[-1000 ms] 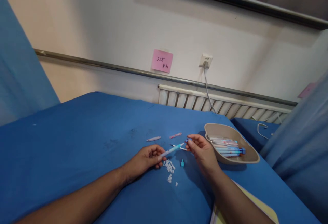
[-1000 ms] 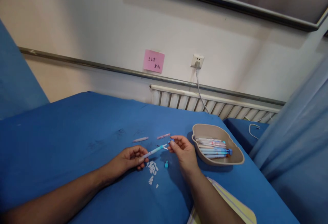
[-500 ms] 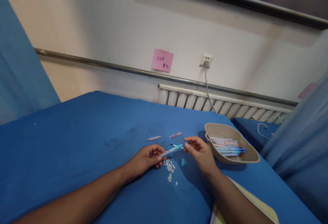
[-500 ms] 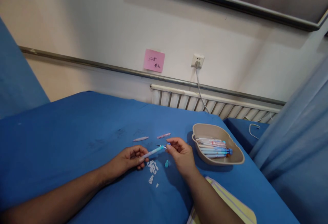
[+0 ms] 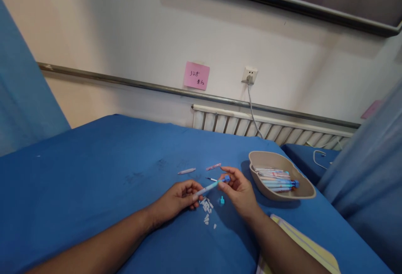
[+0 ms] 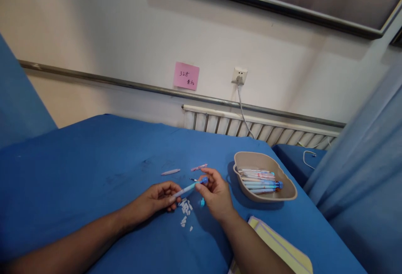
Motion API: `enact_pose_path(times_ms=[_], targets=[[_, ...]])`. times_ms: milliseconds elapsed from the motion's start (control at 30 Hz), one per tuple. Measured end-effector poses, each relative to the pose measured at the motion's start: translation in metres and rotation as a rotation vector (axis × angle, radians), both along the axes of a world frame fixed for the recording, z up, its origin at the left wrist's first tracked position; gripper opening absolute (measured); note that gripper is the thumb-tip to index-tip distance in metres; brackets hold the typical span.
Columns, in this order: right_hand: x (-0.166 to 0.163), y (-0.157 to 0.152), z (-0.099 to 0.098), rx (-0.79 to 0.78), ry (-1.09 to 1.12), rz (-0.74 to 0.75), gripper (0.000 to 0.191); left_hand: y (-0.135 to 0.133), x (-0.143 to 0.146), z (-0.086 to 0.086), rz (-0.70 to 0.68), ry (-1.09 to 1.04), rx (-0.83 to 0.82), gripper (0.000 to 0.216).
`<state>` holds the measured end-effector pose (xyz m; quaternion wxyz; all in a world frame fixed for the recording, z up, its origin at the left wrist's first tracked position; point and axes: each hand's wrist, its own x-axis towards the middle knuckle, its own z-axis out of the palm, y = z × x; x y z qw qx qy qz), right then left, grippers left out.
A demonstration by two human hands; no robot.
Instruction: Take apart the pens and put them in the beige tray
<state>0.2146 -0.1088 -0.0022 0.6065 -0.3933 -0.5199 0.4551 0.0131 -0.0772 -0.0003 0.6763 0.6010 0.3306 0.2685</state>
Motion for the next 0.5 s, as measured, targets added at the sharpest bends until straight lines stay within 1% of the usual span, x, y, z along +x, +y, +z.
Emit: enact_pose_path(times_ms=[67, 133, 267, 333, 400, 500], targets=[[-0.003, 0.000, -0.003, -0.030, 0.004, 0.062, 0.052, -0.001, 0.000, 0.000, -0.004, -0.017, 0.008, 0.032], [-0.004, 0.000, -0.005, -0.066, -0.012, 0.132, 0.055, -0.002, 0.001, 0.001, 0.000, -0.026, 0.027, 0.034], [-0.003, 0.002, -0.007, -0.120, -0.130, 0.221, 0.039, -0.003, 0.003, 0.004, 0.028, 0.009, 0.109, 0.034], [-0.002, 0.003, -0.008, -0.133, -0.249, 0.235, 0.030, -0.002, 0.005, 0.006, 0.052, 0.037, 0.146, 0.032], [-0.002, 0.003, -0.009, -0.109, -0.417, 0.227, 0.023, 0.000, 0.010, 0.010, 0.076, 0.036, 0.169, 0.031], [-0.002, 0.002, -0.009, 0.016, -0.686, 0.193, 0.019, 0.005, 0.024, 0.019, 0.070, 0.010, 0.194, 0.032]])
